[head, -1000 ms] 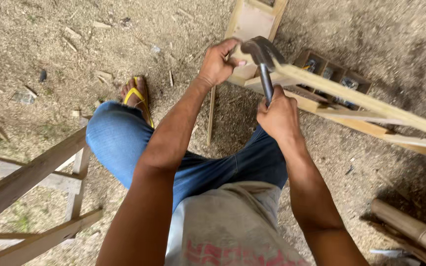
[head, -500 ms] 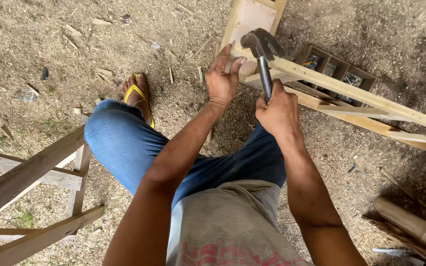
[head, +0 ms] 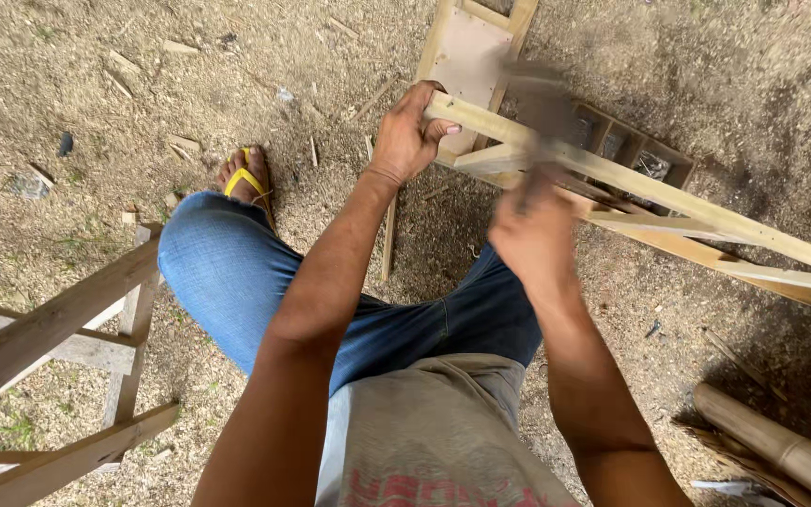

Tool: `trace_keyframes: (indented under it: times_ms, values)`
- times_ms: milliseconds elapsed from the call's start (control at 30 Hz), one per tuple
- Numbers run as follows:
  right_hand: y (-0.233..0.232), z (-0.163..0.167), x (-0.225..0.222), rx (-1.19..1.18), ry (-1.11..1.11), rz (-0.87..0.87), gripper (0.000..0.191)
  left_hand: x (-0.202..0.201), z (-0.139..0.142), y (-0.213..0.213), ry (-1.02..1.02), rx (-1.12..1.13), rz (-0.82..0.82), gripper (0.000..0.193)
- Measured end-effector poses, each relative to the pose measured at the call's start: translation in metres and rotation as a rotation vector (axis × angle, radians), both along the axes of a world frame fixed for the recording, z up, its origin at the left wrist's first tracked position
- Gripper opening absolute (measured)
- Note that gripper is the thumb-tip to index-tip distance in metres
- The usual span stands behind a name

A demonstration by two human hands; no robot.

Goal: The person sits on the ground assembling a wooden frame, taking nails from a compartment box and hammering them into the wood joints using a claw hammer. They reposition the frame, hold pieces steady, and continue driving nails along the rails, at one point carrying a strip of wood across the workshop.

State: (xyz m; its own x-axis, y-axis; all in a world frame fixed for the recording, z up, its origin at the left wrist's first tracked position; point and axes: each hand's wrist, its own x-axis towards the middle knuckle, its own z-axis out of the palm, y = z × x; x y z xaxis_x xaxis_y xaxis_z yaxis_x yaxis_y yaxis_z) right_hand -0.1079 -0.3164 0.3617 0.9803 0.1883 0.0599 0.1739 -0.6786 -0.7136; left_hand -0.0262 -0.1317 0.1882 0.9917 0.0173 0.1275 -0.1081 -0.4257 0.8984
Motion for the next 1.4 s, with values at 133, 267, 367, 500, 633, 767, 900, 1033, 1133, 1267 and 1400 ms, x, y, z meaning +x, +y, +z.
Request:
trace_keyframes:
  times_ms: [133, 267, 367, 500, 633, 767, 900, 1033, 1133, 1267, 1400]
  values:
    - [-0.009, -0.009, 0.007, -0.351, -0.028, 0.030, 0.032, -0.001, 0.003, 0.000, -0.159, -0.042, 0.077, 0.052]
    - [-0.047, 0.063, 0.003, 0.039, -0.476, 0.073, 0.009, 0.002, 0.004, 0.000, -0.088, -0.113, 0.011, 0.054]
    - [-0.045, 0.080, -0.001, 0.347, -0.473, -0.006, 0.005, 0.003, 0.003, 0.000, -0.016, -0.105, -0.002, 0.047]
    - [0.008, 0.005, 0.017, -0.101, 0.277, -0.015, 0.026, 0.005, -0.002, 0.002, -0.073, -0.182, -0.060, 0.041]
    - [-0.007, -0.008, 0.016, -0.417, 0.036, 0.045, 0.032, 0.009, -0.009, 0.009, -0.037, -0.255, -0.112, 0.039]
    - [-0.039, 0.045, 0.000, 0.226, -0.192, -0.180, 0.011, 0.011, -0.020, 0.012, 0.096, -0.289, -0.133, 0.040]
    - [-0.015, 0.047, 0.000, 0.414, -0.367, -0.084, 0.013, 0.013, -0.027, 0.009, 0.175, -0.350, -0.114, 0.044]
    - [0.018, -0.005, 0.016, -0.432, 0.134, -0.015, 0.023, 0.008, -0.020, 0.010, 0.140, -0.472, -0.150, 0.051]
    - [0.008, -0.018, 0.018, -0.316, 0.014, -0.093, 0.022, 0.000, -0.004, 0.011, 0.084, -0.411, -0.098, 0.048]
    - [-0.010, -0.003, 0.014, -0.130, -0.221, -0.077, 0.013, -0.002, 0.031, 0.015, 0.023, -0.194, -0.019, 0.043]
    - [-0.007, 0.007, 0.017, 0.105, -0.107, -0.087, 0.012, -0.012, 0.072, 0.009, -0.133, -0.078, -0.067, 0.027]
